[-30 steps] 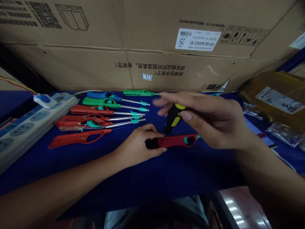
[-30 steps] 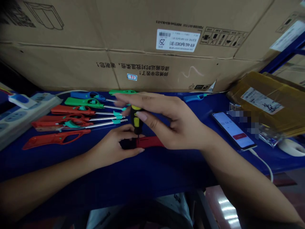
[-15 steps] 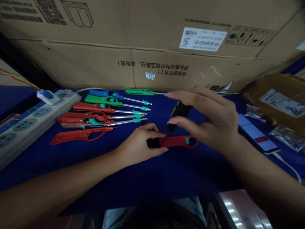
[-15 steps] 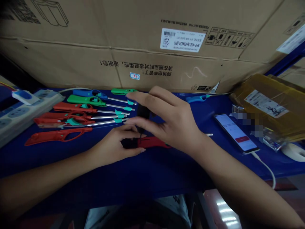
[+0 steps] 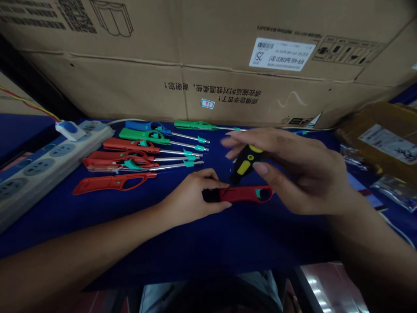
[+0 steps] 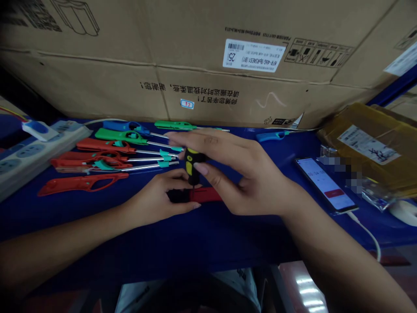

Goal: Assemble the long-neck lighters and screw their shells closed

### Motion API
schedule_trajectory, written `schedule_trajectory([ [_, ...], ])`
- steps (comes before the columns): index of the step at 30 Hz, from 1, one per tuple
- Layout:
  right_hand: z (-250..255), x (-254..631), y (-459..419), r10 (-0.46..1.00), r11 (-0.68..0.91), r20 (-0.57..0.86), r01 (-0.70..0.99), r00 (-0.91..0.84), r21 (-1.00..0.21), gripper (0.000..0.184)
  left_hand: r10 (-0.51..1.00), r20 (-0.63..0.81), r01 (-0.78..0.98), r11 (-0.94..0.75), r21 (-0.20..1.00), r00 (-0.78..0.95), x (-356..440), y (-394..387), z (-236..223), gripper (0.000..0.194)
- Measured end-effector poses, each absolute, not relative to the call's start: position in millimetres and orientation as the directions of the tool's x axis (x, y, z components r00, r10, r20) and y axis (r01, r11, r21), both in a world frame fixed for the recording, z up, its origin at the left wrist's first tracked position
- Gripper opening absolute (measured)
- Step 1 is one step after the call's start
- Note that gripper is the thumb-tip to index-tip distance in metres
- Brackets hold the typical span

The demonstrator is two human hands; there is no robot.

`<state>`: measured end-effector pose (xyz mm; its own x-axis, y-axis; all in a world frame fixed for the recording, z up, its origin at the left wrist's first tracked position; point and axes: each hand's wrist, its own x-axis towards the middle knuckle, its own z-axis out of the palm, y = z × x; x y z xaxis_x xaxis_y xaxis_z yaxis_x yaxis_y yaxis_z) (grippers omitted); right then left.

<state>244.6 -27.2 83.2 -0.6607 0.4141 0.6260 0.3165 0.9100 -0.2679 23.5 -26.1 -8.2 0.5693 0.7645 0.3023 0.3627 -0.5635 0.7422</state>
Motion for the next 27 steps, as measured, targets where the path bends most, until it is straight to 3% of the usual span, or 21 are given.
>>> schedule_trajectory([
  [4,81.3,240.7,-27.9,0.38,0.9,0.758,0.401,-0.53,-0.171,0.036,0.772,0.275,0.386,-0.55,0.741,0.573,23.8,-26.4,-8.4,0.032],
  [6,82.3,240.2,-28.2,0.381,0.895,0.743,0.422,-0.551,-0.147,0.035,0.773,0.273,0.392,-0.55,0.738,0.573,23.9,-26.3,-8.4,0.031],
  [9,83.8,241.8,-27.9,0.452,0.891,0.624,0.351,-0.638,-0.287,0.044,0.768,0.294,0.382,-0.564,0.732,0.57,23.9,-26.3,-7.9,0.031],
  [11,83.1,242.3,-26.8,0.47,0.882,0.636,0.331,-0.612,-0.334,0.044,0.768,0.292,0.383,-0.563,0.732,0.57,23.9,-26.1,-7.8,0.03],
  [14,82.6,242.6,-25.2,0.387,0.9,0.757,0.393,-0.526,-0.187,0.037,0.77,0.275,0.394,-0.556,0.732,0.575,24.2,-25.8,-7.9,0.031],
  [16,85.3,244.3,-25.6,0.338,0.908,0.749,0.406,-0.57,-0.102,0.033,0.77,0.284,0.393,-0.561,0.729,0.572,24.4,-25.8,-7.7,0.032],
  [19,89.8,247.7,-27.6,0.395,0.914,0.641,0.353,-0.658,-0.201,0.037,0.772,0.294,0.385,-0.56,0.734,0.563,24.5,-25.9,-6.9,0.031],
  [21,89.2,247.6,-28.0,0.388,0.921,0.688,0.289,-0.613,-0.261,0.039,0.775,0.285,0.385,-0.553,0.739,0.565,24.4,-25.8,-6.7,0.03],
  [24,85.2,244.0,-26.3,0.394,0.903,0.765,0.369,-0.509,-0.219,0.028,0.775,0.287,0.393,-0.556,0.732,0.563,24.1,-25.8,-7.4,0.03],
  [27,85.2,241.9,-24.7,0.402,0.881,0.751,0.444,-0.525,-0.162,0.026,0.775,0.282,0.402,-0.557,0.727,0.565,23.9,-26.2,-7.8,0.031],
])
